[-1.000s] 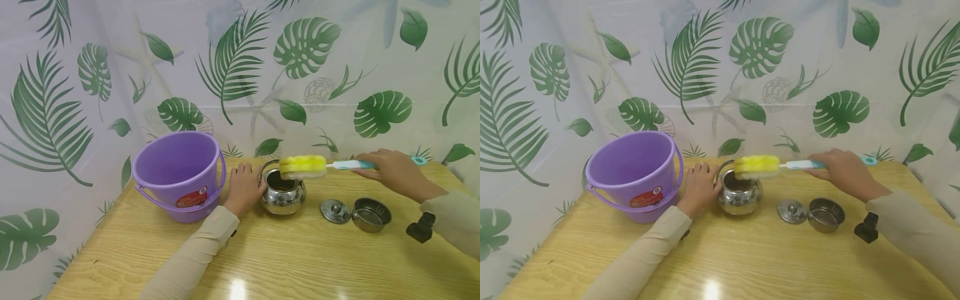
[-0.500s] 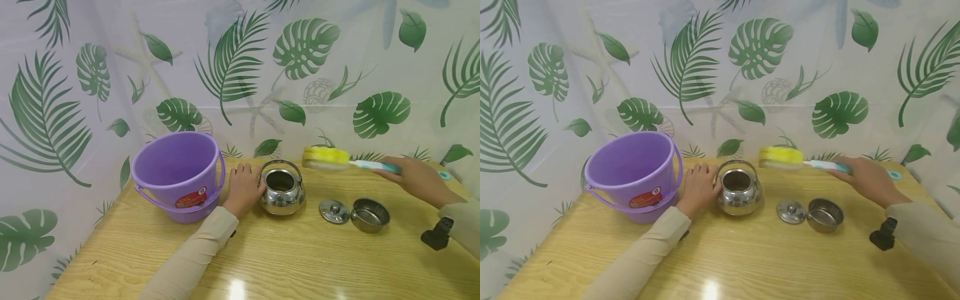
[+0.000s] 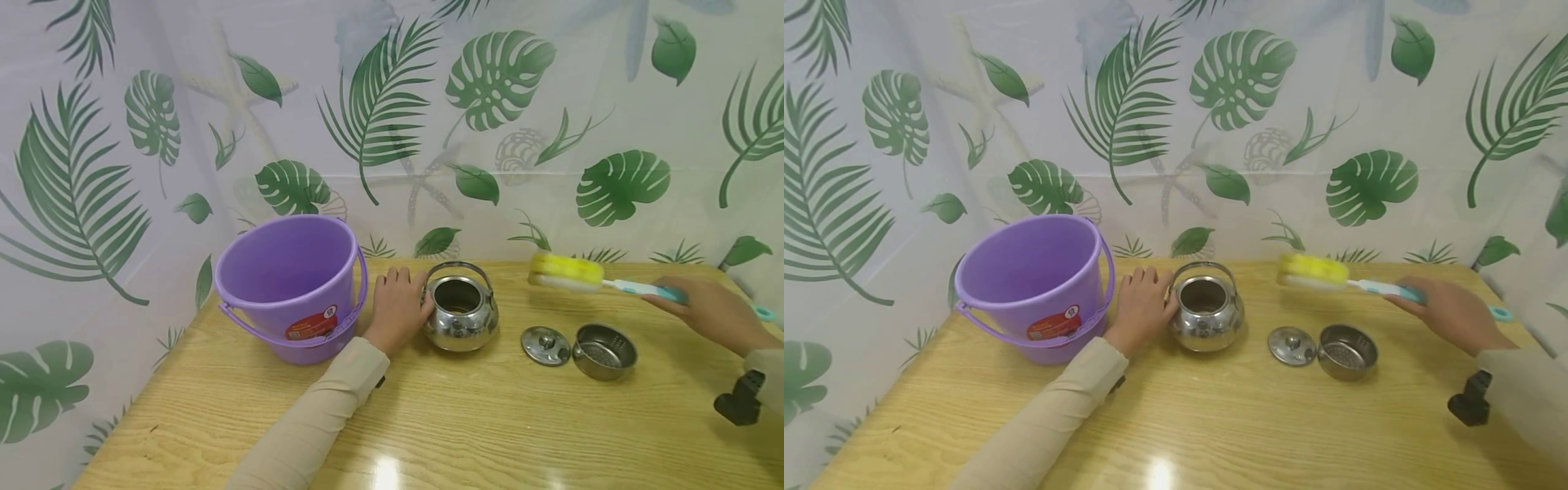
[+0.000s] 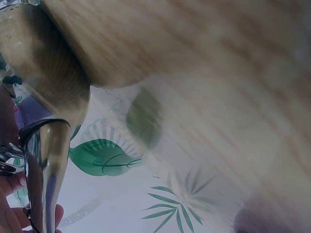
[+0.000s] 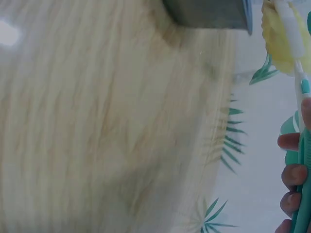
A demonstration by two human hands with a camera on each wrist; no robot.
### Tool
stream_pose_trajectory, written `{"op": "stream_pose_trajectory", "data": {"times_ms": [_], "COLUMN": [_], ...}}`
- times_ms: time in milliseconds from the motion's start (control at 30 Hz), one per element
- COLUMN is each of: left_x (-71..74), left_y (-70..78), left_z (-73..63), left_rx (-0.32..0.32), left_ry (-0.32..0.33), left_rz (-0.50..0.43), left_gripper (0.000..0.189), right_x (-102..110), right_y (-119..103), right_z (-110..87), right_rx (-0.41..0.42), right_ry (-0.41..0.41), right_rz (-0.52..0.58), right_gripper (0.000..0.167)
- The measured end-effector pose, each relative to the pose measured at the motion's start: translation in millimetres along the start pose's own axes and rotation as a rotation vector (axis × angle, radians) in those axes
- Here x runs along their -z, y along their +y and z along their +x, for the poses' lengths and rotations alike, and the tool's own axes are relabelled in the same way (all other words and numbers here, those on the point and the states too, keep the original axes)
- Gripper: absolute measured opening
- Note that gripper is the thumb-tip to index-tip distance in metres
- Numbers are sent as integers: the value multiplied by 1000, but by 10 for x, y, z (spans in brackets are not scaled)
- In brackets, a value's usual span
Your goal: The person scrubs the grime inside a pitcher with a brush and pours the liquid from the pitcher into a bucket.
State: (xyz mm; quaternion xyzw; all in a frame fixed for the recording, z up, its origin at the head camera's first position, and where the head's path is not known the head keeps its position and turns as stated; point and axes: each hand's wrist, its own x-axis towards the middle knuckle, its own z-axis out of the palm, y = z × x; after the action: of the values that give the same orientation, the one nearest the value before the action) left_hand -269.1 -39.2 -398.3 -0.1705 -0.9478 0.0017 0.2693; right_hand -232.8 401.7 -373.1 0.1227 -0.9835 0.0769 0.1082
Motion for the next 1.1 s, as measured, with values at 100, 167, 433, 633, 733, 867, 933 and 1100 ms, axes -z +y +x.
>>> {"op": "stream_pose_trajectory", "data": {"times_ms": [100, 167, 433, 633, 733, 867, 933, 1100], "left_x": [5, 3, -13, -20, -20, -17, -17, -21], "left_y": [0, -2, -4, -6, -7, -6, -5, -6], "left_z": [2, 2, 1, -4, -6, -6, -3, 2], "left_rx": [-2, -2, -5, -4, -4, -4, -3, -1], "left_ry": [-2, -6, -1, 12, 9, 2, -3, -10], "left_rz": [0, 2, 2, -4, -5, -9, -9, -7], "left_gripper": [23, 22, 23, 21, 22, 22, 22, 22], "right_x": [-29, -54, -133, -150, -190, -236, -228, -202], "right_y": [81, 118, 243, 274, 294, 301, 292, 290], "right_z": [-39, -63, -147, -168, -179, -191, -194, -202], "right_rx": [-5, -12, -20, -61, -60, -34, -26, -26], "right_ry": [-11, -13, -41, -91, -80, -39, -42, -126], "right_rz": [-31, -42, -33, -58, -47, -35, -40, -49], "right_gripper": [37, 36, 42, 53, 49, 38, 39, 50]}}
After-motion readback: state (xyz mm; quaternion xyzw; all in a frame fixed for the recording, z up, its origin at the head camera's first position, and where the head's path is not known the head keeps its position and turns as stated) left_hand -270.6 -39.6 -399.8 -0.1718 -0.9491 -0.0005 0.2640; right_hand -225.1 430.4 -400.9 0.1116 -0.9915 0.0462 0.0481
